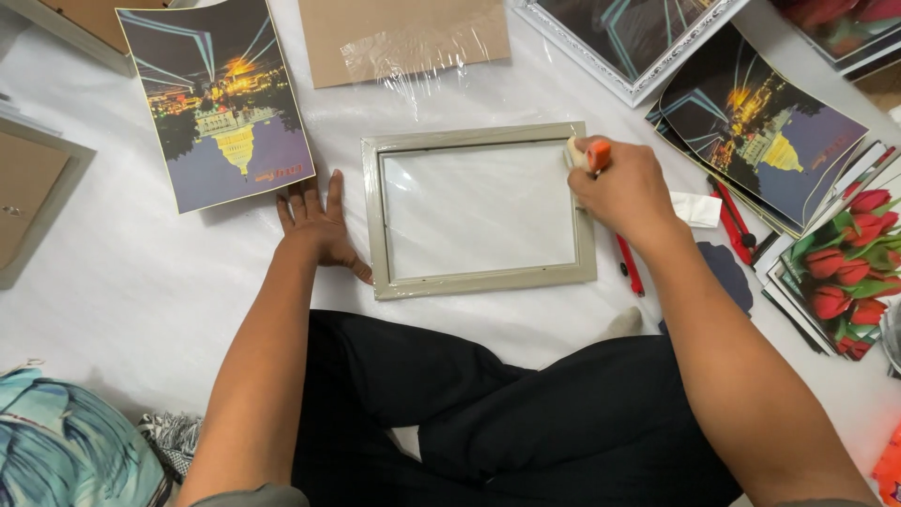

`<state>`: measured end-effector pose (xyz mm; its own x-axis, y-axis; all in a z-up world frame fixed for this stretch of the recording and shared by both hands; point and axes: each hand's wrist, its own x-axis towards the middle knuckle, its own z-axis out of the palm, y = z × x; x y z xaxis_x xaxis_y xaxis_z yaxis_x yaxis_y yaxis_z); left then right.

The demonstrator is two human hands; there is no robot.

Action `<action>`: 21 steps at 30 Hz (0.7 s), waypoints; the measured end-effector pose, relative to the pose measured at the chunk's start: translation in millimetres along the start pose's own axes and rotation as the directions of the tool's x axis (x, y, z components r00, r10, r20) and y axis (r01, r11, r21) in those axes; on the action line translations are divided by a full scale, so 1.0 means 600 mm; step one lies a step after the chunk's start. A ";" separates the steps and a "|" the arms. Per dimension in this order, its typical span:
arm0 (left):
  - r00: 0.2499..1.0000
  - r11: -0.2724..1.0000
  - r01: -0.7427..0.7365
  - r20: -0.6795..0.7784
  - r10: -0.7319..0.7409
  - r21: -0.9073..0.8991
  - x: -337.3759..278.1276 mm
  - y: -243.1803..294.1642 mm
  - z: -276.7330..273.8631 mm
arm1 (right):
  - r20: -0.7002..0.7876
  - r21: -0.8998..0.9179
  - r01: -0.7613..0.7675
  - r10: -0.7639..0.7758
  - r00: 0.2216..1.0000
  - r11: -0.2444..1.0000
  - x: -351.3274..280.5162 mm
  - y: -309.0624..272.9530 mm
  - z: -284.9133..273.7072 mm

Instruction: Assembling a picture frame by inserting a print and applying sealant to the back with a brush

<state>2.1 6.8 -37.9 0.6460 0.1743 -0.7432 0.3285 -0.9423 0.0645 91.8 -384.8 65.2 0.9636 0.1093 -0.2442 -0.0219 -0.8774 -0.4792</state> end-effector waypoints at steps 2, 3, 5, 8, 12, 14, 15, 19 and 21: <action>1.000 1.000 -0.006 -0.004 0.006 0.000 -0.010 0.006 -0.009 | 0.093 -0.109 0.039 -0.029 0.995 0.993 -0.022 -0.012 -0.004; 1.000 1.000 -0.005 -0.001 0.005 0.000 -0.018 0.005 -0.011 | 0.196 -0.211 0.088 -0.047 0.980 0.974 -0.034 -0.019 -0.003; 1.000 1.000 0.000 0.003 0.000 -0.001 -0.014 0.006 -0.009 | 0.293 -0.270 0.053 0.029 0.956 0.961 -0.052 -0.042 -0.012; 1.000 1.000 0.005 0.005 -0.005 -0.002 -0.012 0.004 -0.009 | 0.323 -0.296 0.003 0.097 0.941 0.955 -0.048 -0.049 -0.018; 1.000 1.000 0.002 -0.004 -0.002 -0.004 -0.011 0.005 -0.006 | 0.031 -0.166 0.043 -0.039 0.999 0.985 -0.030 -0.057 -0.017; 1.000 1.000 -0.002 -0.012 0.002 -0.005 -0.007 0.001 -0.002 | 0.041 -0.158 0.077 -0.071 0.997 0.984 -0.030 -0.053 -0.003; 1.000 1.000 -0.007 -0.018 0.007 -0.006 -0.004 0.000 0.000 | 0.052 -0.150 0.109 -0.102 0.993 0.983 -0.030 -0.050 0.004; 1.000 1.000 -0.001 -0.016 0.001 -0.016 -0.020 0.008 -0.012 | 0.259 -0.300 0.115 -0.035 0.965 0.947 -0.059 -0.062 0.009; 1.000 1.000 -0.001 -0.004 0.001 -0.005 -0.017 0.007 -0.009 | 0.382 -0.363 0.053 0.097 0.919 0.930 -0.068 -0.070 0.004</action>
<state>0.5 2.8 -26.3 0.6493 0.1748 -0.7402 0.3316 -0.9409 0.0687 52.7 -351.3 93.4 0.7813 0.1939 -0.5933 0.1275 -0.9801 -0.1524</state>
